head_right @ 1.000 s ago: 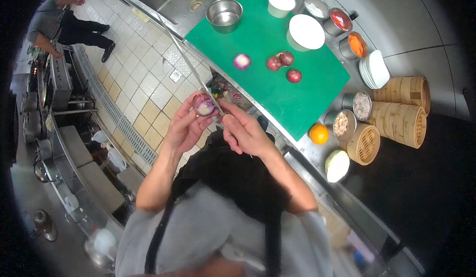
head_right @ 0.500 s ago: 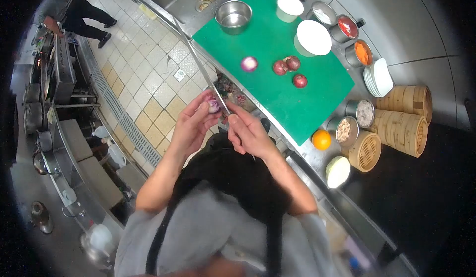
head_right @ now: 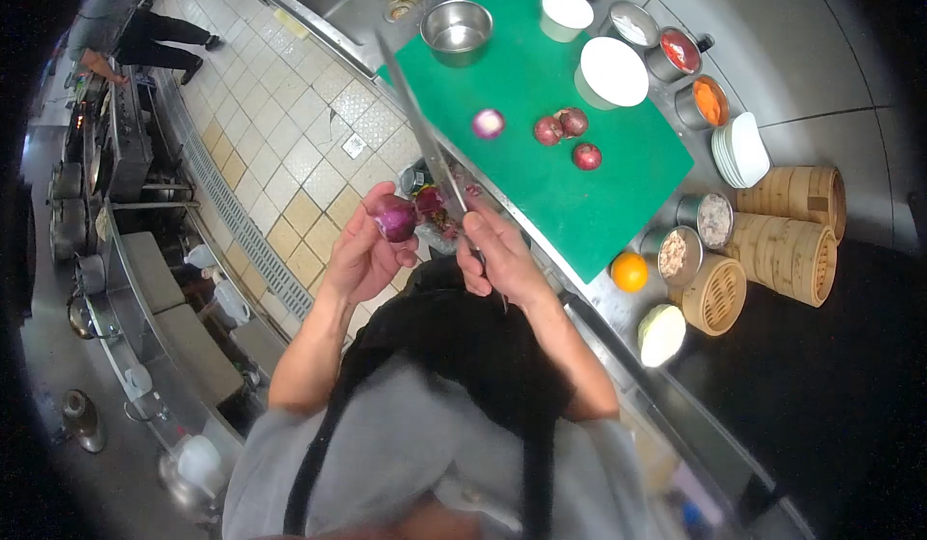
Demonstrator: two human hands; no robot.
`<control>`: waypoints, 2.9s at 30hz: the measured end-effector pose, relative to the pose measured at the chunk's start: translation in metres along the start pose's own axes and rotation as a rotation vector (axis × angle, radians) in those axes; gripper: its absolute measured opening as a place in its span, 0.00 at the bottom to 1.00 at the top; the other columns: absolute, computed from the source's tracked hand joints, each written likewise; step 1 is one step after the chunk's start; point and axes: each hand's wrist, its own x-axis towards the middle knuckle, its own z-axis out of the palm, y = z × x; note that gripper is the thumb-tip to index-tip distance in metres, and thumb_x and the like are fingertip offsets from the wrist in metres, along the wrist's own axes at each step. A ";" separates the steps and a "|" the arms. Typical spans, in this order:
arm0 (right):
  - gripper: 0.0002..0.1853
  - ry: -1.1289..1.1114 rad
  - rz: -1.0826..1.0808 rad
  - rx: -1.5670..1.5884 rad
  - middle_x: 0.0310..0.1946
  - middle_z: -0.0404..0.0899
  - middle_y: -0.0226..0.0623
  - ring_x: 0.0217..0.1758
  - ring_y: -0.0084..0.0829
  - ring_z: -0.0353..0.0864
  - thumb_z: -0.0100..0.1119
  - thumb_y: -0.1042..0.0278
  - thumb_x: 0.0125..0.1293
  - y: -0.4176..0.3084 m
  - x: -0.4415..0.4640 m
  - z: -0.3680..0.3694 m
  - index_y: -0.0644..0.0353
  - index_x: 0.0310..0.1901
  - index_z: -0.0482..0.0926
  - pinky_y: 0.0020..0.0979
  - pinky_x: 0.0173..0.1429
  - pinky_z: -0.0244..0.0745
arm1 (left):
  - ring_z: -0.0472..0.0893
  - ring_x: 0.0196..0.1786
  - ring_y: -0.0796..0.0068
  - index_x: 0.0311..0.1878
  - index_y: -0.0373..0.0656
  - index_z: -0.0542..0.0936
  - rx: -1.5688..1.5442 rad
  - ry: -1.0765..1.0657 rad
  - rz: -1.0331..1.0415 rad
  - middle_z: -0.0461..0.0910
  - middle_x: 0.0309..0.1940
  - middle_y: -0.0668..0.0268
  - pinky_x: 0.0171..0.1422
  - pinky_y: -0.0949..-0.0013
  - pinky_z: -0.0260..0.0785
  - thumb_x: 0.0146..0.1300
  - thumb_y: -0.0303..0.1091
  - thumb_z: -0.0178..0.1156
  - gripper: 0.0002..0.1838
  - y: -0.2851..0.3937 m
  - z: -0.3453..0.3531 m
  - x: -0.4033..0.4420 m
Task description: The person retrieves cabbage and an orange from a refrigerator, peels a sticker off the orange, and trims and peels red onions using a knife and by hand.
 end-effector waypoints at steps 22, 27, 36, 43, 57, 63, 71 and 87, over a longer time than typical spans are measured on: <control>0.33 0.089 -0.021 -0.675 0.22 0.70 0.30 0.20 0.22 0.70 0.46 0.58 0.79 -0.005 -0.013 0.002 0.62 0.78 0.49 0.27 0.26 0.69 | 0.83 0.46 0.72 0.64 0.43 0.69 0.068 0.311 0.015 0.79 0.52 0.62 0.46 0.72 0.75 0.74 0.34 0.56 0.19 0.007 0.007 0.035; 0.33 -0.012 -0.050 -0.821 0.26 0.77 0.44 0.31 0.38 0.81 0.46 0.55 0.79 -0.009 -0.014 0.010 0.64 0.77 0.51 0.38 0.42 0.74 | 0.83 0.50 0.70 0.67 0.41 0.68 0.138 0.275 0.068 0.79 0.55 0.63 0.50 0.70 0.77 0.74 0.33 0.56 0.21 -0.003 0.011 0.035; 0.31 -0.039 -0.161 -0.834 0.24 0.76 0.44 0.30 0.37 0.81 0.46 0.56 0.79 -0.001 -0.011 0.006 0.63 0.76 0.55 0.37 0.40 0.74 | 0.82 0.50 0.74 0.62 0.36 0.75 0.348 0.327 0.168 0.82 0.52 0.62 0.53 0.69 0.76 0.74 0.30 0.57 0.17 -0.003 0.018 0.032; 0.30 -0.037 -0.189 -0.800 0.23 0.75 0.39 0.27 0.32 0.79 0.46 0.58 0.79 0.006 -0.011 0.000 0.62 0.76 0.55 0.35 0.38 0.75 | 0.81 0.48 0.77 0.58 0.34 0.78 0.532 0.391 0.271 0.83 0.50 0.63 0.51 0.72 0.72 0.72 0.31 0.60 0.16 -0.016 0.040 0.029; 0.26 -0.084 -0.166 -0.349 0.20 0.68 0.30 0.13 0.20 0.65 0.42 0.57 0.81 0.003 -0.002 0.006 0.67 0.70 0.59 0.24 0.18 0.62 | 0.82 0.54 0.69 0.63 0.29 0.74 1.137 0.338 0.613 0.82 0.53 0.55 0.58 0.67 0.76 0.55 0.21 0.73 0.31 -0.038 0.028 0.018; 0.19 -0.097 -0.063 -0.084 0.19 0.67 0.30 0.12 0.20 0.63 0.42 0.52 0.82 0.010 0.005 -0.001 0.63 0.56 0.66 0.23 0.17 0.61 | 0.85 0.50 0.62 0.60 0.31 0.78 1.464 0.260 0.820 0.84 0.50 0.51 0.55 0.65 0.78 0.49 0.23 0.77 0.32 -0.033 0.025 0.020; 0.18 -0.007 -0.047 0.123 0.19 0.67 0.29 0.12 0.20 0.64 0.44 0.51 0.81 0.013 0.007 0.001 0.61 0.51 0.68 0.22 0.17 0.60 | 0.82 0.54 0.70 0.67 0.29 0.71 0.873 0.295 0.466 0.81 0.54 0.59 0.60 0.68 0.74 0.58 0.20 0.69 0.32 -0.039 0.021 0.017; 0.19 0.122 0.033 -0.005 0.20 0.67 0.28 0.14 0.20 0.66 0.45 0.49 0.80 0.015 0.016 -0.011 0.59 0.53 0.67 0.23 0.18 0.61 | 0.77 0.59 0.74 0.64 0.38 0.73 0.146 0.463 0.094 0.80 0.57 0.63 0.65 0.67 0.67 0.75 0.36 0.57 0.19 0.007 0.042 0.015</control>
